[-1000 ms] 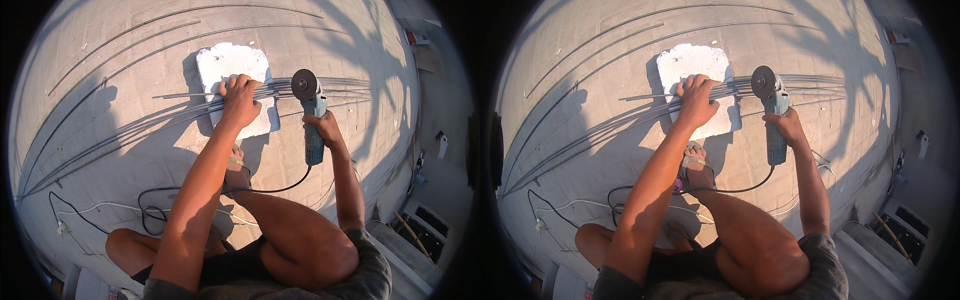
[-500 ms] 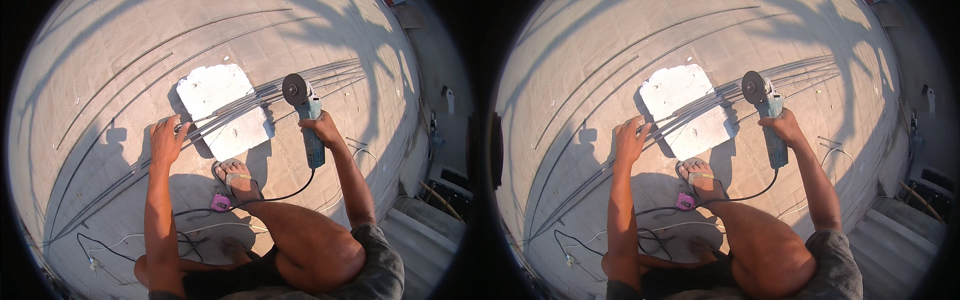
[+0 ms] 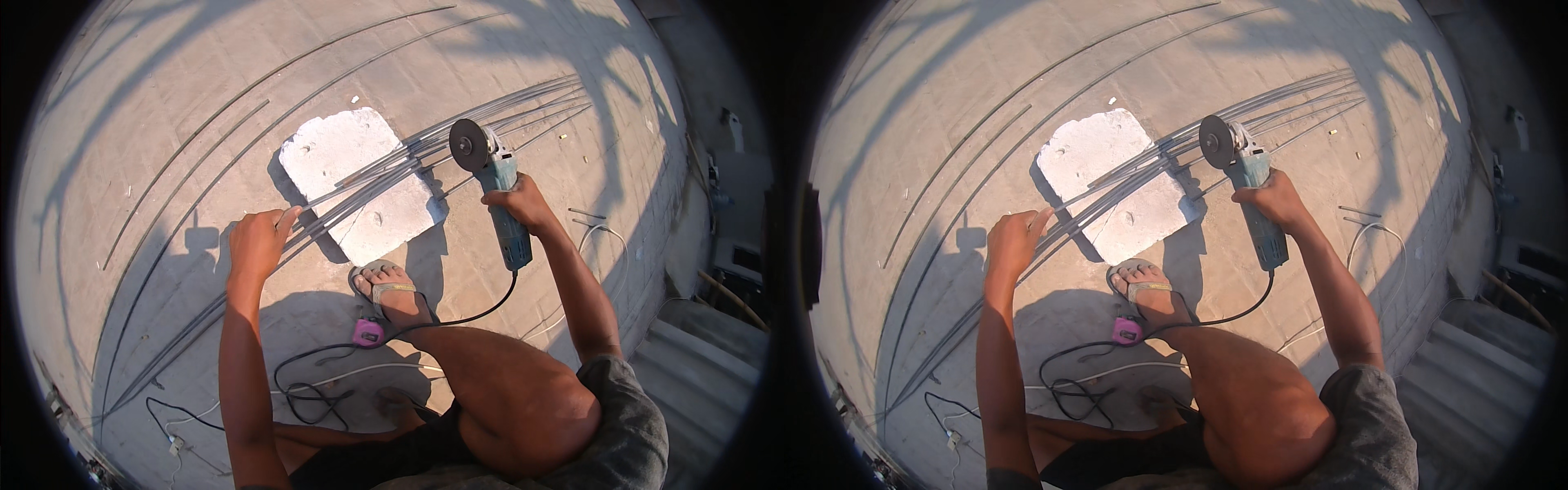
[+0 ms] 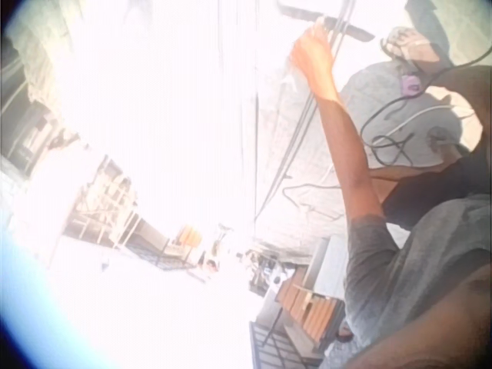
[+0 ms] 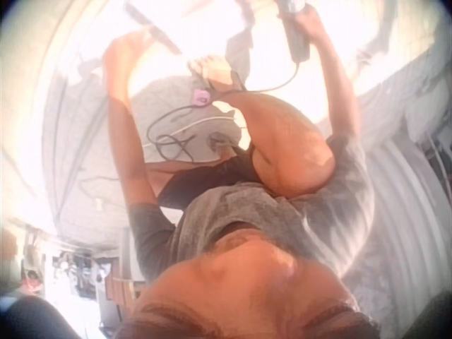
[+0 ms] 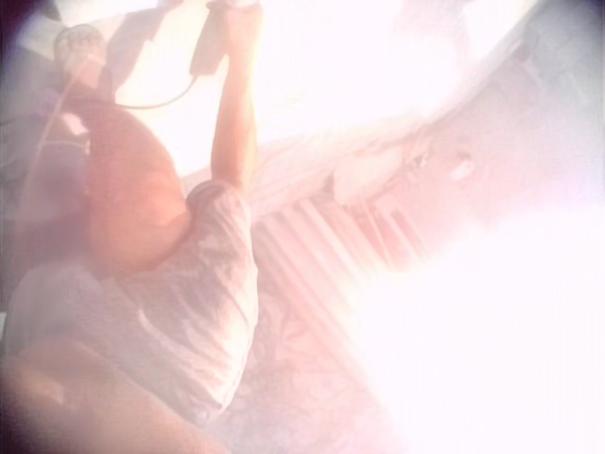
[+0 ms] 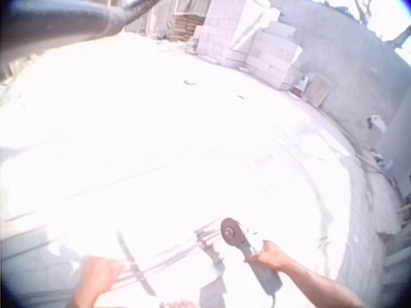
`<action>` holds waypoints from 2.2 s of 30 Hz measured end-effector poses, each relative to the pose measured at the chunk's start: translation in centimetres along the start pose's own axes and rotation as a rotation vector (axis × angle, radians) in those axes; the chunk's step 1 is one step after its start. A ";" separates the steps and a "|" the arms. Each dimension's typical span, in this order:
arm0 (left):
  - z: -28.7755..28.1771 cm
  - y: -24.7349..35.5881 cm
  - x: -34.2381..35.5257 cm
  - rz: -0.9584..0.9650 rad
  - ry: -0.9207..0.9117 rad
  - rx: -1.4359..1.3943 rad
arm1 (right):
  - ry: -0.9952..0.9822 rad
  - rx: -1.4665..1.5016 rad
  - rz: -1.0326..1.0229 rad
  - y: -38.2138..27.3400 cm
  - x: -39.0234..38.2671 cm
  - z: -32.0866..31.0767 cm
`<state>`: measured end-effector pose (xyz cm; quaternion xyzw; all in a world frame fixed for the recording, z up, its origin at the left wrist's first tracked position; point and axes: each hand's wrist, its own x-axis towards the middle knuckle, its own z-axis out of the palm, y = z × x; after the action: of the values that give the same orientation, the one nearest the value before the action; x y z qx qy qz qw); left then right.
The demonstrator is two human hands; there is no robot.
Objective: The person sits on a rooftop and uses an angle grinder to cut several metal rods. They hold the rods steady with one hand while operating the grinder with the other, cutting through multiple pieces sequentially.
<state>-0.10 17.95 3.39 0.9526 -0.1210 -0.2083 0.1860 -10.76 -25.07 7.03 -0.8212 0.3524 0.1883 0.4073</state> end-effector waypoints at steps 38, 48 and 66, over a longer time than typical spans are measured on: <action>6.6 -3.6 0.5 0.087 0.189 -0.206 | -0.083 -0.206 -0.097 -0.3 1.5 3.2; 6.7 -3.7 0.6 0.060 0.177 -0.211 | -0.108 -0.202 -0.073 0.1 1.5 3.3; 7.5 -9.1 -0.9 -0.069 0.367 -0.043 | -0.125 -0.238 -0.105 -1.3 2.3 3.1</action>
<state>-2.80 24.12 -6.27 0.9740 -0.0481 -0.0399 0.2178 -8.29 -22.99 4.48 -0.8678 0.2580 0.2576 0.3377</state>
